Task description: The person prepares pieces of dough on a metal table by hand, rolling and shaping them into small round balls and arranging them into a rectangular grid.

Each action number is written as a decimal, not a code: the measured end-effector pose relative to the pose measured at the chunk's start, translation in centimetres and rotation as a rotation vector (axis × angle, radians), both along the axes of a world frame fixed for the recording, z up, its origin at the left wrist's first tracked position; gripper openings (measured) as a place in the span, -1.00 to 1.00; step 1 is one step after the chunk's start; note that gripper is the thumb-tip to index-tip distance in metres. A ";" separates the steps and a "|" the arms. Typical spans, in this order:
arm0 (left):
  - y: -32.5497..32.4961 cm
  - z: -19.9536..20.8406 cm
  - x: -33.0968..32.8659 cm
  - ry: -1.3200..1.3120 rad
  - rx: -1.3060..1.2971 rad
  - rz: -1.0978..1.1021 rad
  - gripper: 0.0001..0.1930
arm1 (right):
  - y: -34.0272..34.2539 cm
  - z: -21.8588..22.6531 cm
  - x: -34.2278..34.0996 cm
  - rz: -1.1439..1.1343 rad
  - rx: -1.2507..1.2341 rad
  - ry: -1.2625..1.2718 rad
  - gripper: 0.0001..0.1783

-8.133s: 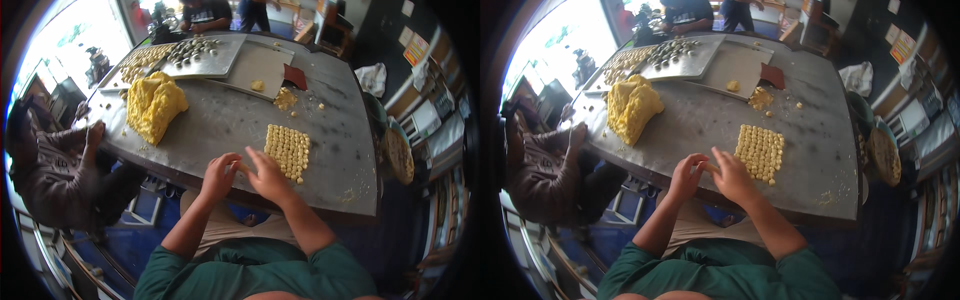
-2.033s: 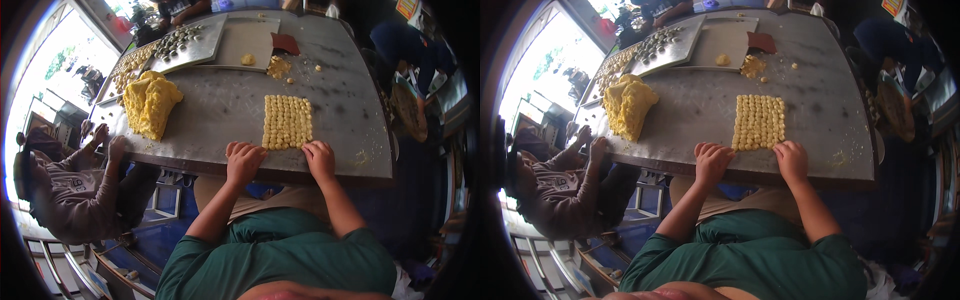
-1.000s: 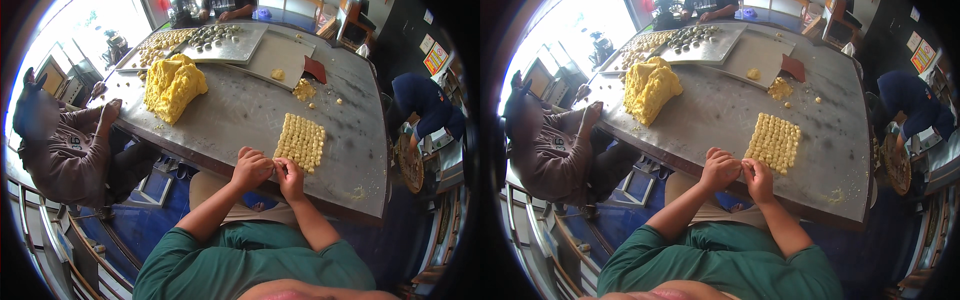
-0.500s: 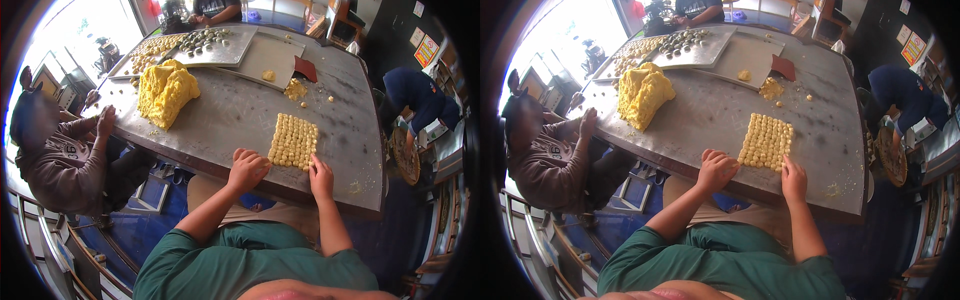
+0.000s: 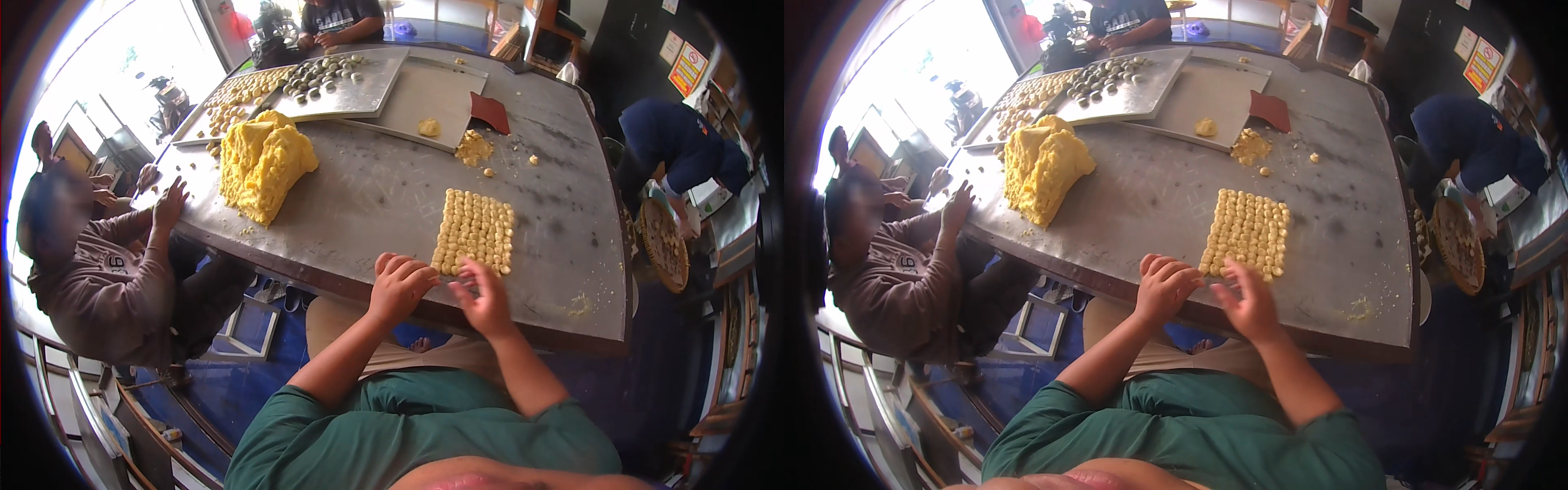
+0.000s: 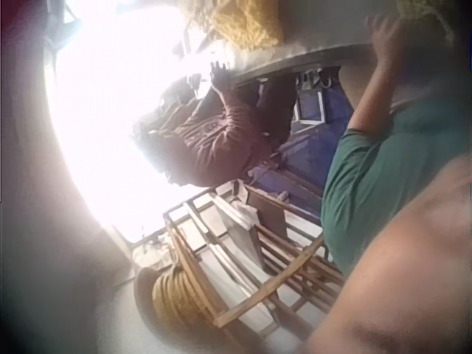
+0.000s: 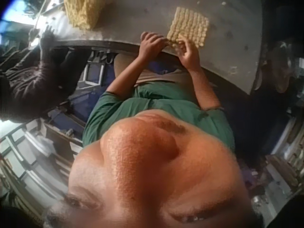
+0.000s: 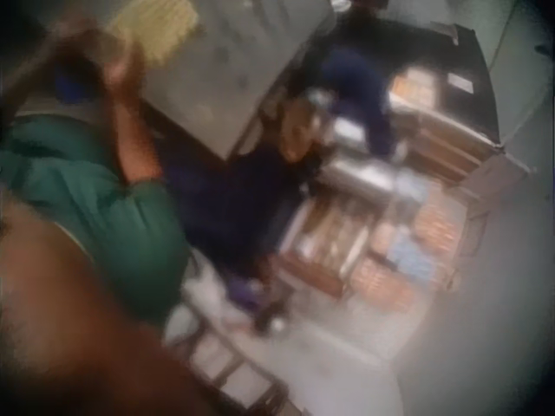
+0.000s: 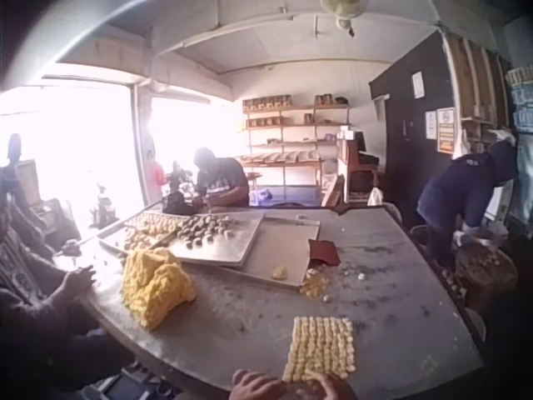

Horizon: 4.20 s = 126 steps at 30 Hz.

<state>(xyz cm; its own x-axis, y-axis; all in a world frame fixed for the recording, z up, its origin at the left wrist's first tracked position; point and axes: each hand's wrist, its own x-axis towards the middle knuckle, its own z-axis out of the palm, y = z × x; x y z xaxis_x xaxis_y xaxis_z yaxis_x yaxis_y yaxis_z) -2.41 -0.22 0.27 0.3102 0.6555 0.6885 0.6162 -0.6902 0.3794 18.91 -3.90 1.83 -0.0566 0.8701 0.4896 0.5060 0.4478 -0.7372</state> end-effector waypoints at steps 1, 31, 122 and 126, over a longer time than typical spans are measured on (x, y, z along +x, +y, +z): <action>0.1 0.2 0.1 0.041 -0.027 0.008 -0.78 | 0.7 -0.5 -1.1 0.112 -0.099 0.079 -0.59; 1.5 -1.1 0.2 0.048 0.005 0.044 -0.90 | -0.4 -2.1 -0.4 -0.126 -0.210 0.495 -0.71; 0.9 0.2 0.5 0.093 -0.129 0.052 -0.83 | 8.8 -2.0 9.2 -0.457 -0.005 -0.341 -0.69; 0.5 0.6 0.7 0.004 -0.169 0.010 -0.71 | 2.2 -0.2 0.2 0.122 -0.162 0.220 -0.63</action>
<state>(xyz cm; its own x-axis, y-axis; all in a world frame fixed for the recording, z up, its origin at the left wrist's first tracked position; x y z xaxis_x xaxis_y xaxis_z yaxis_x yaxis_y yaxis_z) -1.67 0.28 0.84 0.3054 0.7650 0.5670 0.6242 -0.6105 0.4875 19.14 -1.75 1.60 -0.0733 0.9313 0.3567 0.2756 0.3627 -0.8902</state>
